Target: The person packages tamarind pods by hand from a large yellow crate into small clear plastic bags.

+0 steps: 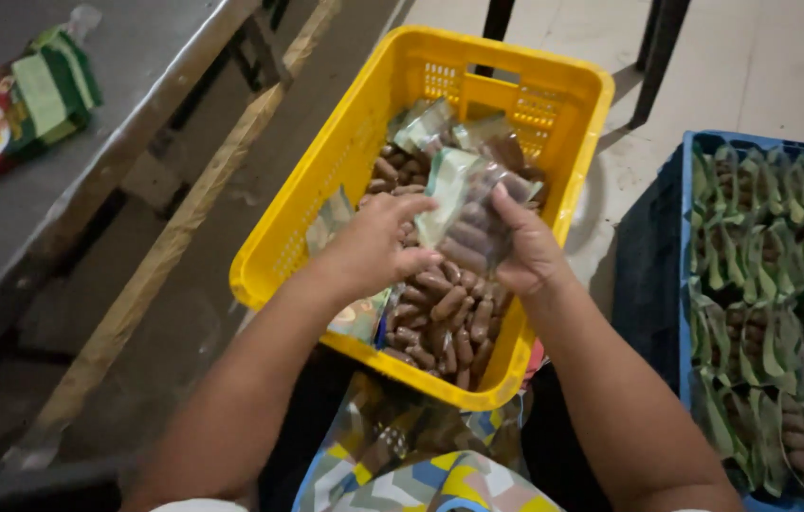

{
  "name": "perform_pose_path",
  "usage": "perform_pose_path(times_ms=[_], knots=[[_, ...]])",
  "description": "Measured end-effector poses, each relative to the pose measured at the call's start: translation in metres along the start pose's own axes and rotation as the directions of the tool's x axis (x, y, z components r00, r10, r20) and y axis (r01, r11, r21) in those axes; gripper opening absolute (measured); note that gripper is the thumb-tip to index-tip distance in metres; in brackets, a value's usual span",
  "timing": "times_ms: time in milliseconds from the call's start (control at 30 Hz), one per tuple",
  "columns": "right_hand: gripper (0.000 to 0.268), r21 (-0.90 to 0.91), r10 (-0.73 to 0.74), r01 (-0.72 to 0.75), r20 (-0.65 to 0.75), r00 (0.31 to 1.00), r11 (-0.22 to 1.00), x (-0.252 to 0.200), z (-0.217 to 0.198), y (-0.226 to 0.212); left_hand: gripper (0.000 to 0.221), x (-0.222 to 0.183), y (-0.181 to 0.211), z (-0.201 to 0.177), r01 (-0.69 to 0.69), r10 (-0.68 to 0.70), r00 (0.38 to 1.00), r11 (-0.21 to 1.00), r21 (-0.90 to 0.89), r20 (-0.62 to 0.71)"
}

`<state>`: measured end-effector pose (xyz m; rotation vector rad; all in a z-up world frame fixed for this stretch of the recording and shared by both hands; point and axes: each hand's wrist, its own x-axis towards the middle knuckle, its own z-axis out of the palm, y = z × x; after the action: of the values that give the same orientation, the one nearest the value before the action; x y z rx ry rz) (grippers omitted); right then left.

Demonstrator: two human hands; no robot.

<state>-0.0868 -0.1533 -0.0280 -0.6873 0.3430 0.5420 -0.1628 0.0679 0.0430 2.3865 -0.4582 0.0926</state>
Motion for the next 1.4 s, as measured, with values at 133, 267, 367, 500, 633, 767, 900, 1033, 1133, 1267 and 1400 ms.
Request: perform_pose_path(times_ms=[133, 267, 367, 500, 633, 767, 900, 1033, 1133, 1267, 1400], knots=[[0.040, 0.067, -0.016, 0.015, 0.015, 1.000, 0.998, -0.011, 0.013, -0.010, 0.022, 0.035, -0.041, 0.034, 0.090, -0.093, 0.991, 0.996, -0.027, -0.092], [0.045, 0.142, -0.011, 0.008, 0.024, 1.000, 0.990, -0.022, 0.026, -0.011, 0.013, 0.032, -0.023, 0.030, 0.287, -0.338, 0.932, 0.909, -0.303, -0.132], [0.034, 0.130, -0.073, 0.069, 0.024, 0.997, 0.989, -0.014, 0.020, -0.009, 0.040, 0.044, -0.009, 0.024, 0.308, -0.419, 0.871, 0.873, -0.377, -0.257], [0.051, 0.098, -0.071, 0.055, 0.166, 0.984, 0.994, -0.015, 0.025, -0.013, 0.085, 0.076, 0.035, 0.024, 0.364, -0.397, 0.912, 0.898, -0.247, -0.099], [0.068, 0.132, -0.135, 0.098, 0.316, 0.939, 0.986, 0.003, 0.018, -0.038, 0.059, 0.107, 0.054, 0.009, 0.310, -0.336, 0.937, 0.924, -0.222, -0.091], [0.058, 0.109, -0.264, 0.247, 0.192, 0.945, 0.963, 0.015, -0.031, -0.082, 0.037, 0.113, 0.058, -0.042, 0.248, -0.274, 0.960, 0.925, -0.290, -0.052], [0.026, 0.212, -0.348, 0.379, -0.169, 0.922, 0.901, 0.006, -0.040, -0.111, 0.016, 0.121, 0.015, -0.044, 0.326, -0.325, 0.945, 0.943, -0.073, 0.024], [0.026, 0.251, -0.344, 0.398, -0.234, 0.910, 0.882, 0.020, -0.069, -0.132, 0.021, 0.126, -0.082, 0.000, 0.226, -0.316, 0.945, 0.812, 0.538, 0.080], [0.018, 0.245, -0.336, 0.398, -0.258, 0.906, 0.884, 0.020, -0.070, -0.138, 0.025, 0.141, -0.079, 0.002, 0.316, -0.376, 0.925, 0.841, 0.440, 0.055], [0.014, 0.219, -0.331, 0.400, -0.292, 0.897, 0.890, 0.020, -0.058, -0.138, 0.017, 0.191, -0.064, 0.025, 0.260, -0.280, 0.956, 0.948, 0.186, 0.088], [0.013, 0.223, -0.326, 0.380, -0.244, 0.913, 0.898, 0.036, -0.063, -0.139, 0.007, 0.256, -0.053, 0.060, 0.266, -0.281, 0.943, 0.959, 0.102, 0.179]])
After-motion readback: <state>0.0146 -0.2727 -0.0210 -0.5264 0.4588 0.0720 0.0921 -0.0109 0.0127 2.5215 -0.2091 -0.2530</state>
